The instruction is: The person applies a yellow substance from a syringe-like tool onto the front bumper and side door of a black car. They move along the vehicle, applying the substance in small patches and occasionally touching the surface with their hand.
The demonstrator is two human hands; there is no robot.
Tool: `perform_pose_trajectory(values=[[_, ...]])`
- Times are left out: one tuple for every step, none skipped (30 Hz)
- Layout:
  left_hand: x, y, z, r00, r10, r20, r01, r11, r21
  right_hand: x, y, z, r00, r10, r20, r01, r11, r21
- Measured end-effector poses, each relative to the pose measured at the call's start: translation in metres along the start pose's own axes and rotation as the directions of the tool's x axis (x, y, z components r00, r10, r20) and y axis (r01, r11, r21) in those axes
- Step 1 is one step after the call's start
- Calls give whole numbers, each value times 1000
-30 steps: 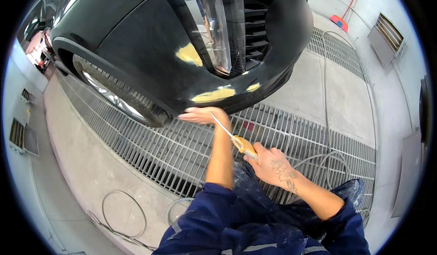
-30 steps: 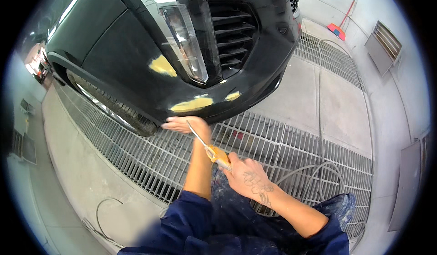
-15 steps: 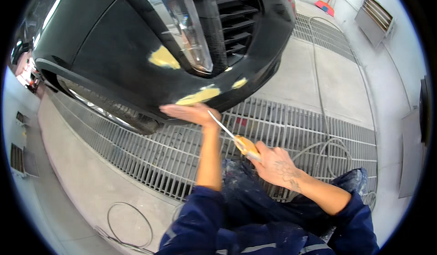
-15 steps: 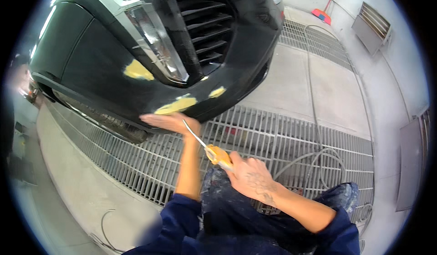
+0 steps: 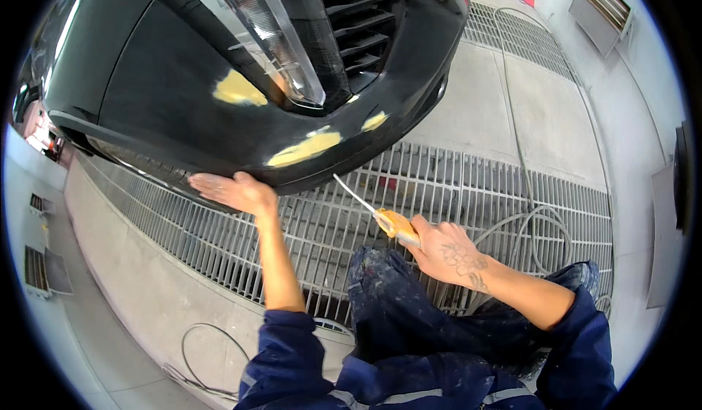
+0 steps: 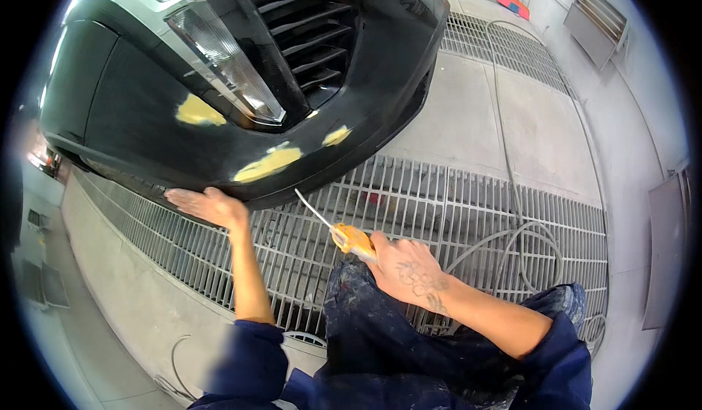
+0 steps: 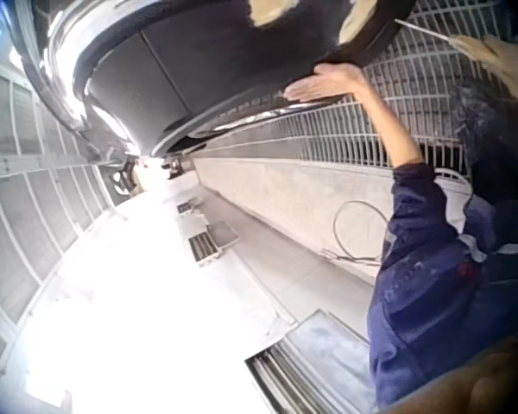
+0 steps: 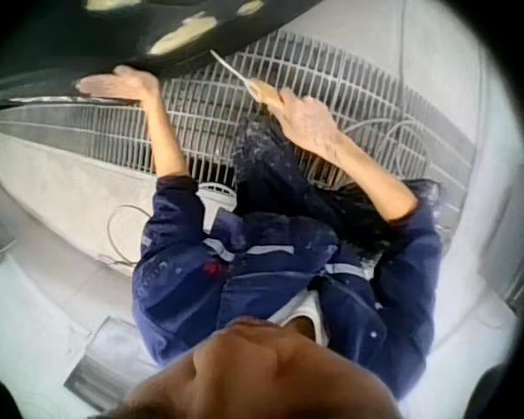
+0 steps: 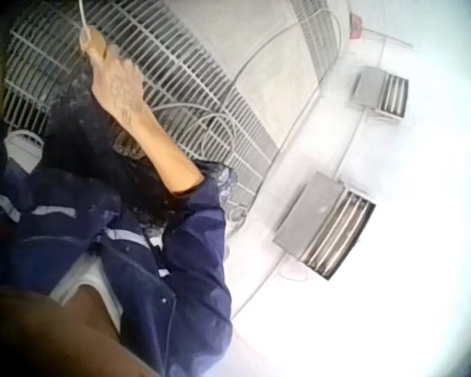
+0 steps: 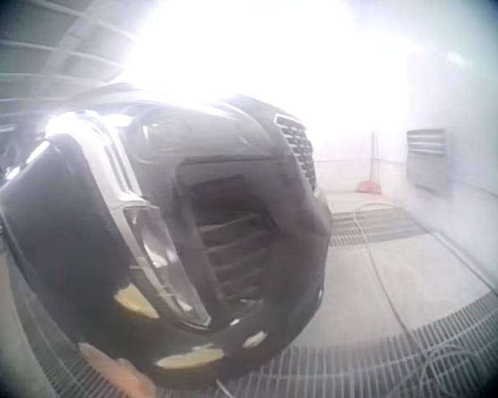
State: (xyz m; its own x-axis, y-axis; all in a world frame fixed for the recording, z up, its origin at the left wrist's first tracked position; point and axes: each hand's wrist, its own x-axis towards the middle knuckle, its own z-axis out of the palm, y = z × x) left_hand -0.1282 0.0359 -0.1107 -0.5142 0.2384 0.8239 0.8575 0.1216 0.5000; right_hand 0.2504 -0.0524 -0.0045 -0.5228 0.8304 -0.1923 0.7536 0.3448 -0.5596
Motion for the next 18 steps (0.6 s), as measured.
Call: perform_pose_trajectory(values=[[13, 0, -5, 1000, 9, -11, -8, 1000, 15, 5, 0, 1, 1000, 19, 8, -19, 1000, 12], [19, 6, -4, 1000, 18, -16, -18, 1000, 17, 6, 0, 1, 999, 21, 49, -22, 1000, 19], [20, 15, -5, 999, 33, -15, -33, 999, 7, 8, -2, 0, 995, 14, 94, -17, 999, 28], [16, 22, -4, 994, 109, 31, -109, 994, 0, 7, -2, 0, 990, 8, 137, -13, 999, 38], [5, 30, 3, 985, 171, 38, -171, 985, -15, 5, 1, 1, 998, -19, 53, 16, 998, 67], [-9, 35, 8, 972, 231, 38, -230, 973, -17, 6, -1, -3, 1000, 0, 17, -2, 994, 108], [-26, 42, 10, 949, 283, 141, -289, 957, 26, 8, -4, -14, 999, 30, -21, -27, 990, 142], [-45, 48, 10, 913, 327, 244, -352, 934, 64, 10, -7, -25, 997, 60, -58, -49, 983, 176], [-60, 64, 14, 883, 377, 280, -392, 920, -3, 10, -7, -40, 996, 87, 27, -90, 976, 198], [-65, 79, 14, 857, 439, 269, -428, 898, -102, 10, -7, -48, 995, 102, 4, -100, 974, 205], [-70, 94, 13, 823, 456, 338, -457, 886, -84, 10, -6, -55, 993, 116, -18, -109, 971, 212], [-72, 108, 9, 778, 474, 412, -490, 869, -73, 9, -8, -60, 990, 136, -37, -124, 966, 228], [-72, 118, 7, 755, 492, 434, -520, 852, -61, 11, -10, -68, 988, 156, -23, -148, 968, 205], [-71, 127, 5, 730, 509, 456, -550, 834, -49, 13, -11, -70, 989, 144, 26, -146, 971, 191], [-66, 132, 3, 708, 522, 475, -580, 814, -31, 16, -14, -73, 989, 124, 75, -135, 975, 175], [-62, 133, -1, 699, 530, 480, -592, 805, -28, 17, -15, -74, 987, 104, 125, -123, 979, 160], [-57, 132, -5, 689, 538, 485, -604, 796, -25, 18, -13, -71, 996, 83, 35, -89, 971, 220], [-52, 130, -7, 683, 545, 486, -614, 789, -23, 21, -11, -70, 998, 66, 20, -69, 972, 223]])
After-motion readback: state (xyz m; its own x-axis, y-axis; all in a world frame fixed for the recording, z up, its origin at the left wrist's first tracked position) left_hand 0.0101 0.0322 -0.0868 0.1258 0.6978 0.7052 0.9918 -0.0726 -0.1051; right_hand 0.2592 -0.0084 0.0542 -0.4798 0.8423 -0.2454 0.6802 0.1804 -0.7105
